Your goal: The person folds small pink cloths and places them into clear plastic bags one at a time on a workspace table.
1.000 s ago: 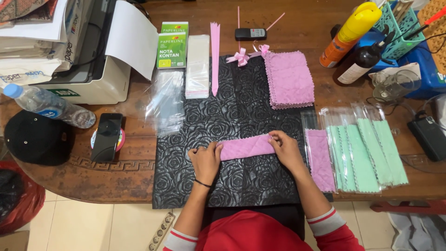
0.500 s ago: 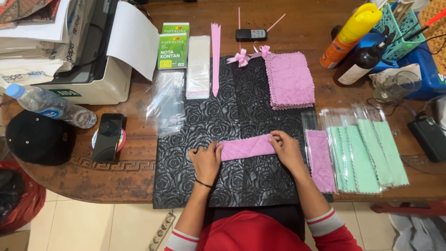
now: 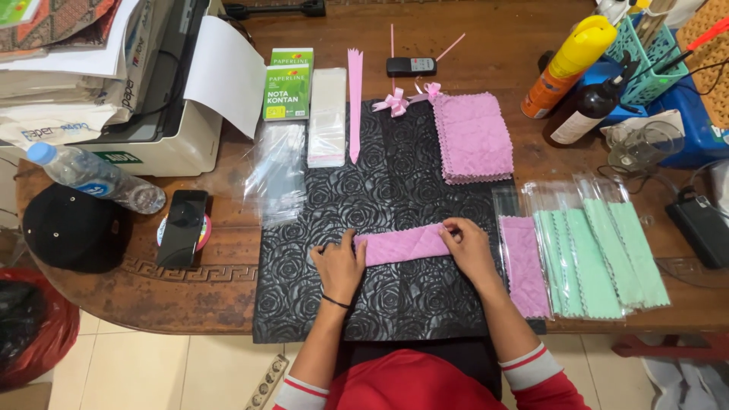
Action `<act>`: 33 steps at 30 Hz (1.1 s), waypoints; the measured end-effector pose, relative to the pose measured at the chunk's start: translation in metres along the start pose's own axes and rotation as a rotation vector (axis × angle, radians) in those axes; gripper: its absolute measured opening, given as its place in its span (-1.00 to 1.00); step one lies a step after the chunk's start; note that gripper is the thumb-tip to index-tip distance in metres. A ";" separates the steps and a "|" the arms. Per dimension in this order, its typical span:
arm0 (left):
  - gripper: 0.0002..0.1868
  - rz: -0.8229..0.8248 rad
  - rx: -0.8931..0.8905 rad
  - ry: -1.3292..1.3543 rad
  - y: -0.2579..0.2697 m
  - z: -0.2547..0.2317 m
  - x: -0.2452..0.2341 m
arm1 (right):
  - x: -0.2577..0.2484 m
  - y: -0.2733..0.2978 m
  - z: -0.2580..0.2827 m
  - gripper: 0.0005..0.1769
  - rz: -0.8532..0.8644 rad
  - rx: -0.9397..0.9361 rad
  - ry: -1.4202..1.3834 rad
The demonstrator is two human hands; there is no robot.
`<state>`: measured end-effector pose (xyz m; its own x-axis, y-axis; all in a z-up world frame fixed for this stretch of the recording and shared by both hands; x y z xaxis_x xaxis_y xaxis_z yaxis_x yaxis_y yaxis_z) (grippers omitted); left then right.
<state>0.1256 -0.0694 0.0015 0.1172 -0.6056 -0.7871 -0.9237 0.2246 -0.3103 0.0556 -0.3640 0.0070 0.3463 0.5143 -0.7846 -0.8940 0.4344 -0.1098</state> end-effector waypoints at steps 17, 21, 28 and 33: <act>-0.38 0.339 0.294 0.162 0.049 -0.104 0.013 | 0.011 0.068 0.057 -0.67 0.271 -0.376 0.379; -0.40 0.182 0.353 0.113 0.052 -0.093 0.017 | 0.024 0.074 0.035 -0.62 0.207 -0.430 0.410; -0.49 0.289 0.376 0.243 0.035 -0.078 -0.005 | 0.022 0.073 0.034 -0.60 0.233 -0.431 0.406; -0.73 0.178 0.174 0.452 -0.028 -0.024 -0.064 | 0.023 0.073 0.031 -0.61 0.281 -0.418 0.390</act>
<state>0.1353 -0.0550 0.0733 -0.2417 -0.8072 -0.5385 -0.8362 0.4548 -0.3065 0.0068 -0.2975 -0.0004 0.0241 0.2249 -0.9741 -0.9985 -0.0434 -0.0347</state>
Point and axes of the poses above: each hand's wrist, its own y-axis away from the middle knuckle, its own x-axis out of the palm, z = x × y, the point moved 8 cm from there along -y, towards the middle knuckle, and after that the axes turned 14 degrees about y, right-handed, at the moved point
